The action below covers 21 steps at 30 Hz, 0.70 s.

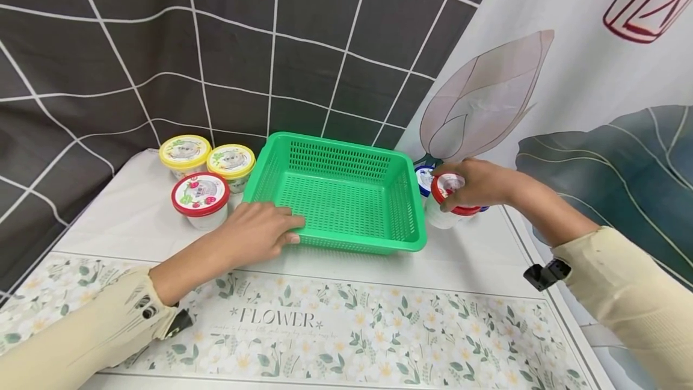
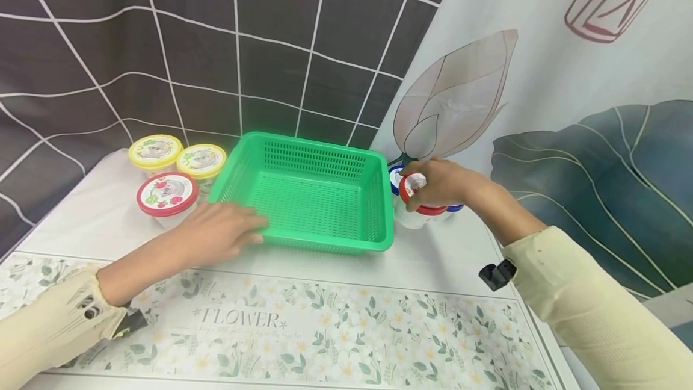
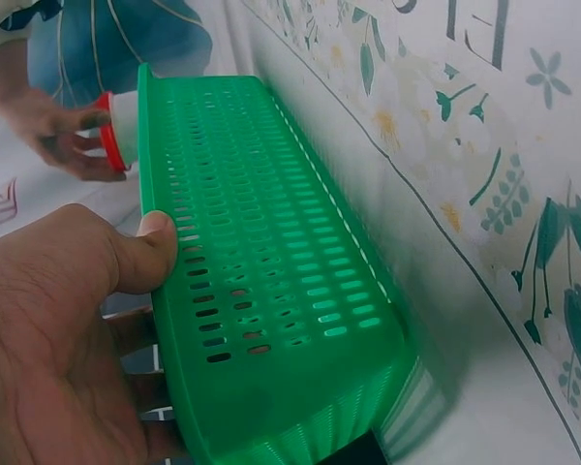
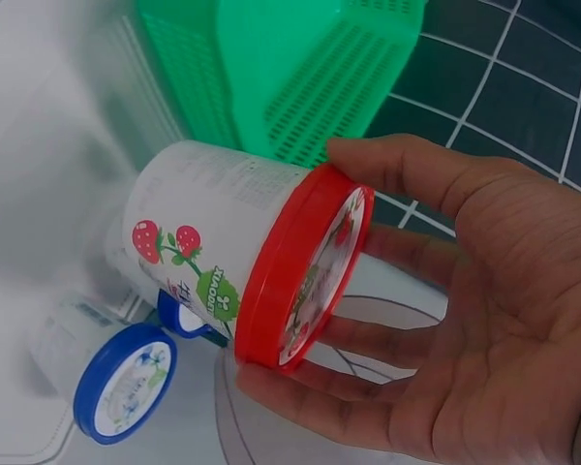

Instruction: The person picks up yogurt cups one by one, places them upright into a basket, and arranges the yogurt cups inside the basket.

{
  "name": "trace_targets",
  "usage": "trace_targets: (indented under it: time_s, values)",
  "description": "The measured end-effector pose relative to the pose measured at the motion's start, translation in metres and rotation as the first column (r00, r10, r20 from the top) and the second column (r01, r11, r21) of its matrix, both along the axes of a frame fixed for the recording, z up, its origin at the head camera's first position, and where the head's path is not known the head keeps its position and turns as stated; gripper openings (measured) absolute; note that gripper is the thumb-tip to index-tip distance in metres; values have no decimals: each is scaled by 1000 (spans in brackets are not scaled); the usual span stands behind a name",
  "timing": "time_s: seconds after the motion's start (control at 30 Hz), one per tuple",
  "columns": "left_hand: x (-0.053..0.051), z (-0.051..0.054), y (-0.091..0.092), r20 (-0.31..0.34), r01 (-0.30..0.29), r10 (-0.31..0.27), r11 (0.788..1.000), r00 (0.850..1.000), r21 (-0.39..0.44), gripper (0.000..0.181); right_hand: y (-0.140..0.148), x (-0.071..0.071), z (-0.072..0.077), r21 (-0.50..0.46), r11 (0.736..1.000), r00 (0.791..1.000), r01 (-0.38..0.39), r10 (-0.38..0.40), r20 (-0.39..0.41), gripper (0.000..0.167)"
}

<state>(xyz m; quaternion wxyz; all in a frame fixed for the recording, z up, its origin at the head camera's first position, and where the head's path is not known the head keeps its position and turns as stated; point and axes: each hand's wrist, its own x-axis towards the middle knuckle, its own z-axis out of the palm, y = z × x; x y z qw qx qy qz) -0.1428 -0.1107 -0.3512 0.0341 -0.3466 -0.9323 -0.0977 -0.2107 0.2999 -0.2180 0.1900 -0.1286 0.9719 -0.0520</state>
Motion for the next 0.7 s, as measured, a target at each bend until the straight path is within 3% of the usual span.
trace_targets:
  time_s: [0.7]
  values:
    - [0,1,1,13,-9,9,1000,1000,-6,20,-8,1,22,-5,1000,999,27,-27,-40,82]
